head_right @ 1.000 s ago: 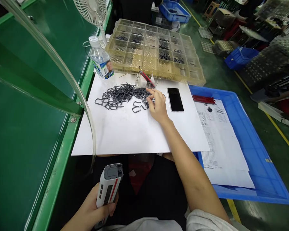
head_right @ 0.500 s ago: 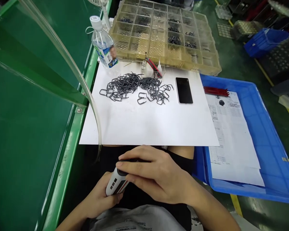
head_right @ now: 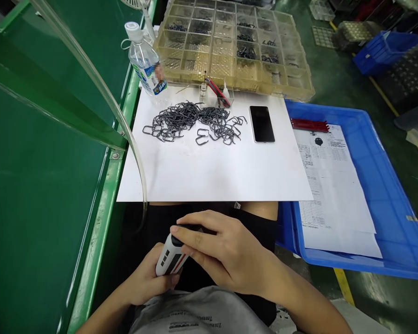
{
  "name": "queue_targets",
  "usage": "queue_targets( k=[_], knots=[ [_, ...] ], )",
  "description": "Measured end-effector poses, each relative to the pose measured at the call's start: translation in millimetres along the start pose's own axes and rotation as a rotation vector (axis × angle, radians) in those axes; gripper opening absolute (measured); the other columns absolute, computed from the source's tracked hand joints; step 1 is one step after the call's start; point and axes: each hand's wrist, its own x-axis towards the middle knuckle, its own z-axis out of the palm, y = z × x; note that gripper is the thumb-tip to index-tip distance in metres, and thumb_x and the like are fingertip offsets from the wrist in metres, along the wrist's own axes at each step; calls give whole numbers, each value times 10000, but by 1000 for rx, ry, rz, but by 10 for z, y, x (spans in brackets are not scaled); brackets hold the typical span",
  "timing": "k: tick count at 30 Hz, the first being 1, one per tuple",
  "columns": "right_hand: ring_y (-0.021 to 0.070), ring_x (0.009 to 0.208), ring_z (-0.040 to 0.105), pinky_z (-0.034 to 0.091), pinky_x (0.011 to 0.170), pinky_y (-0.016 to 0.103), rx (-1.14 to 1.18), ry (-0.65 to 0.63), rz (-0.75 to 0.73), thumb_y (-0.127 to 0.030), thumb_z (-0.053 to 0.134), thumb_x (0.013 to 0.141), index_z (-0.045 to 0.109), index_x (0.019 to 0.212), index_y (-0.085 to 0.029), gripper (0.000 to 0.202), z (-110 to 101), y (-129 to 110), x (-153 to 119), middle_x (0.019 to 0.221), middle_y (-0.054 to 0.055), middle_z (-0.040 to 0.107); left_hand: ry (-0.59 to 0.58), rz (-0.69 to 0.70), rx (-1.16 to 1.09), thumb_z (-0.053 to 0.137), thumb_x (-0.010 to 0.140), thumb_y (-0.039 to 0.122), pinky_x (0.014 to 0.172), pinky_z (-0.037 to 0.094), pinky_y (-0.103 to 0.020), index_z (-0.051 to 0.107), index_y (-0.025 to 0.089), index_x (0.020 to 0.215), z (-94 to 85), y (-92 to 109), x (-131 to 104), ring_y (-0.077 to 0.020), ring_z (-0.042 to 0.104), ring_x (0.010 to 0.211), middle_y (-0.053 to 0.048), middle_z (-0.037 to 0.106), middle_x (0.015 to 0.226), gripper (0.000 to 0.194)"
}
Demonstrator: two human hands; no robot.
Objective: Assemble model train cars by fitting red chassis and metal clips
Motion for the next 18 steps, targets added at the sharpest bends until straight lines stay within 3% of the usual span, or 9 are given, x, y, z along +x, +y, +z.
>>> queue_targets(
  k=[7,11,18],
  knots=[
    [239,1377,691,633,1141,401,-140,-47,-82,-157,620,1104,687,1442,-74,355,-4,-44,-43,1433,194,755,-37,22,-110,755,770,264,611,431,-252,696,180,869,52,-13,8,-145,476,650,27,578,686,142],
    [263,1407,677,640,1133,422,-212,-65,-136,-148,625,1094,706,1420,-78,343,4,-4,-49,1444,155,770,-81,10,-172,743,735,237,572,389,-245,691,175,842,71,10,21,-134,444,611,31,555,653,134],
    [222,1441,679,532,1294,429,-315,-96,-281,-218,581,1135,691,1441,-70,357,-22,159,-168,1461,104,771,-141,-58,-210,707,669,235,534,300,-249,618,186,747,101,157,36,-118,339,577,44,501,591,129]
  ],
)
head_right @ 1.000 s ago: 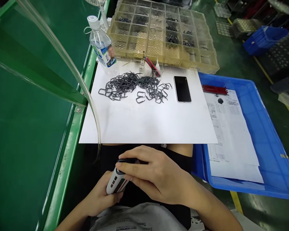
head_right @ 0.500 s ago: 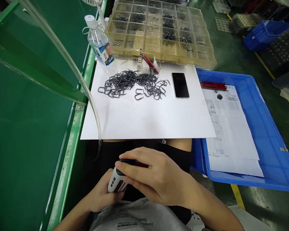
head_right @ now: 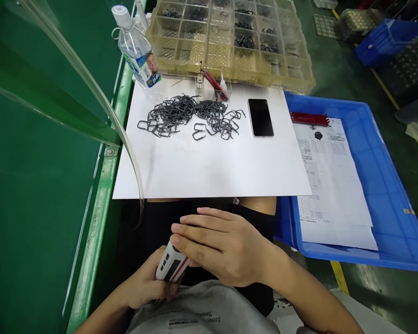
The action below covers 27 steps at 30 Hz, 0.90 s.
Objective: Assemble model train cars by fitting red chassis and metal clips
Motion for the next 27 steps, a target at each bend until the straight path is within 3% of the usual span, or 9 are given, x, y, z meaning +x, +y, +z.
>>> queue_targets(
  k=[3,6,10,15,19,22,24,25,27],
  knots=[
    [250,1486,639,479,1335,465,-110,-49,-8,-186,611,1109,667,1473,-52,392,-36,-44,-90,1500,111,746,1,8,56,698,671,240,565,279,-263,648,187,836,-9,84,12,-122,324,607,61,457,637,181],
    [255,1405,670,553,1244,452,-105,-61,46,-186,637,1090,663,1491,-86,414,-77,-124,-181,1501,108,746,-5,15,150,701,685,242,588,262,-280,651,189,847,-11,149,25,-123,337,618,68,415,665,177],
    [259,1311,681,634,1088,450,107,72,265,-315,652,1103,647,1511,-132,447,-30,-251,-279,1444,165,754,79,40,312,648,765,237,632,296,-292,542,208,777,57,182,54,-132,388,638,57,454,672,110],
    [298,1277,682,652,1043,483,-29,200,478,-230,735,1054,495,1665,-122,665,188,-364,-345,1441,176,758,220,38,465,601,814,179,573,256,-300,496,232,806,169,127,84,-126,396,571,70,466,660,118],
    [337,1212,703,660,990,495,-154,190,360,-267,742,1053,593,1523,23,571,315,-336,-376,1365,244,781,226,-10,528,593,821,175,574,245,-309,481,239,791,216,81,91,-133,380,573,71,415,653,132],
    [337,1153,724,667,930,483,-159,236,281,-306,720,1069,621,1461,42,534,356,-251,-390,1263,249,810,231,-65,539,608,855,204,589,280,-301,520,233,811,219,113,82,-145,403,593,64,430,665,103],
    [307,1099,740,667,905,462,-49,301,317,-345,708,1081,646,1450,-30,489,345,-153,-396,1213,209,823,228,-92,519,661,893,254,676,398,-294,631,223,966,164,168,22,-187,548,725,25,579,784,86],
    [280,1051,748,666,883,434,51,333,370,-382,714,1079,674,1422,-82,458,326,-91,-400,1175,176,826,202,-92,477,712,899,302,744,460,-307,667,227,1118,111,199,-38,-220,614,828,-9,658,912,237],
    [223,954,754,656,822,354,332,415,545,-470,727,1066,724,1321,-174,391,281,44,-414,1090,110,815,109,-57,320,816,878,431,837,544,-358,597,259,1442,-47,255,-225,-277,685,971,-92,711,1193,629]
  ],
)
